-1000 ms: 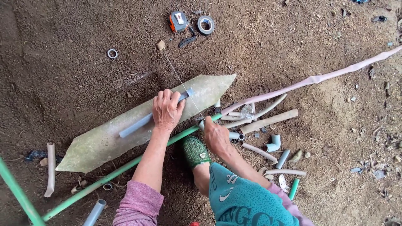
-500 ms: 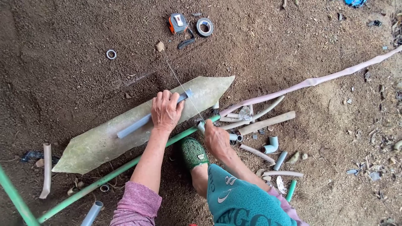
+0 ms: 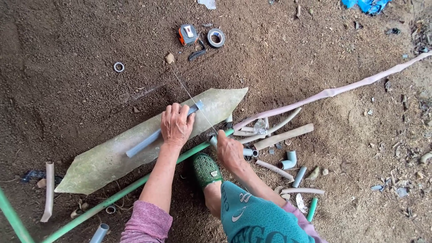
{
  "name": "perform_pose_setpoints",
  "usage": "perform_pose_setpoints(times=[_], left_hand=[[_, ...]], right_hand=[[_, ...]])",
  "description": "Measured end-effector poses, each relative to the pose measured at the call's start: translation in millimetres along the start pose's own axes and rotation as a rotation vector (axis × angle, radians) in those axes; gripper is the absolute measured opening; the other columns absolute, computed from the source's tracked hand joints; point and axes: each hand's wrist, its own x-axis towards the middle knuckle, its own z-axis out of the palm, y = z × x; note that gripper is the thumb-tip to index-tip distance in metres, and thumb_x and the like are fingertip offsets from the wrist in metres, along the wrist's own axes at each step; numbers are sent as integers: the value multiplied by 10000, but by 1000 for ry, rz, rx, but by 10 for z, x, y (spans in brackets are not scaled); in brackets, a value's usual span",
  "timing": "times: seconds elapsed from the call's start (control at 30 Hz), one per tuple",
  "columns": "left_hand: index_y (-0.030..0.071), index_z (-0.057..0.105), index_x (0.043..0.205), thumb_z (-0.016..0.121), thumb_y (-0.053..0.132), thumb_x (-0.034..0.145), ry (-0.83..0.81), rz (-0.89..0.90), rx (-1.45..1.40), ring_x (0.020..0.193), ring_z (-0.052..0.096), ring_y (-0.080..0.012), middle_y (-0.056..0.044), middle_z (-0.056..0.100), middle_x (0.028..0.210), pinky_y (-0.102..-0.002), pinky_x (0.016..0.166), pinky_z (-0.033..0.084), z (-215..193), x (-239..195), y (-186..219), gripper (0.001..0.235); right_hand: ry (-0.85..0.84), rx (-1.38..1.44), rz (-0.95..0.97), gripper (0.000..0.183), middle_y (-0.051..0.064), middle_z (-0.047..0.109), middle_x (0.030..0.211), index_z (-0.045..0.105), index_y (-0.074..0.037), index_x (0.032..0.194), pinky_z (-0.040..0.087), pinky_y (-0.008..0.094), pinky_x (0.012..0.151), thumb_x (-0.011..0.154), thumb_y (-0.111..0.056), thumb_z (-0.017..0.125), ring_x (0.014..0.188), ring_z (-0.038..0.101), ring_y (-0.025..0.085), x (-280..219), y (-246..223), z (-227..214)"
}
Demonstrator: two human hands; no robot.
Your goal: The person sits on the ground and uses a hacksaw to cut a gray PVC pipe that is resting on a large leaf. The person holds the pipe steady with one hand while sawing with the other, repeating the action on different sections of the pipe.
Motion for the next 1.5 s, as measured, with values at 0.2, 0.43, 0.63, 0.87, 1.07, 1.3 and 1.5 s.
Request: perform_pose_setpoints(times=[0.2, 0.43, 0.63, 0.87, 1.07, 1.3, 1.5], left_hand=[[204, 557, 860, 813, 424, 823, -11, 38, -7, 897, 608, -271, -22, 532, 901, -430, 749, 548, 31, -7, -54, 339], [198, 570, 865, 817, 401, 833, -6, 18, -2, 890, 615, -278, -28, 540, 897, -425, 740, 545, 8, -6, -41, 321], [193, 570, 867, 818, 398, 825, -3, 40, 2, 889, 614, -274, -27, 538, 897, -423, 737, 545, 61, -8, -69, 325], [195, 565, 855, 809, 411, 840, 4, 32, 7, 899, 616, -267, -23, 546, 906, -414, 740, 541, 10, 14, -36, 327], [193, 570, 847, 820, 407, 825, 2, 25, 4, 891, 617, -273, -26, 544, 898, -424, 728, 543, 24, 9, -48, 330], [186, 573, 866, 810, 403, 849, -9, 12, 9, 893, 615, -279, -31, 542, 901, -425, 729, 541, 90, -4, -75, 322], [186, 571, 866, 805, 410, 862, -31, -4, 5, 890, 616, -276, -27, 542, 900, -425, 729, 537, 72, 2, -61, 324]], right_hand=[[6, 36, -12, 293, 89, 676, 677, 520, -178, 1084, 629, 434, 651, 1137, -466, 518, 621, 707, 247, 65, 124, 335], [-34, 42, 18, 266, 100, 684, 694, 532, -170, 1100, 620, 433, 638, 1133, -433, 545, 638, 704, 257, 23, -29, 39], [-35, 58, 18, 229, 88, 676, 694, 528, -164, 1085, 611, 425, 625, 1148, -384, 528, 626, 690, 261, -31, -88, -51], [-18, 81, -17, 276, 126, 694, 730, 541, -139, 1086, 629, 436, 660, 1133, -411, 548, 668, 722, 268, 87, -100, -40], [-46, 87, 3, 342, 121, 675, 714, 535, -144, 1091, 632, 452, 670, 1123, -484, 532, 664, 716, 261, -43, -82, -81], [-39, -7, 20, 270, 103, 688, 711, 511, -167, 1072, 640, 445, 678, 1109, -423, 591, 667, 737, 271, 188, -83, 70], [-95, 68, 54, 328, 101, 670, 698, 537, -155, 1095, 639, 463, 680, 1124, -481, 545, 656, 714, 267, -105, -52, -135]])
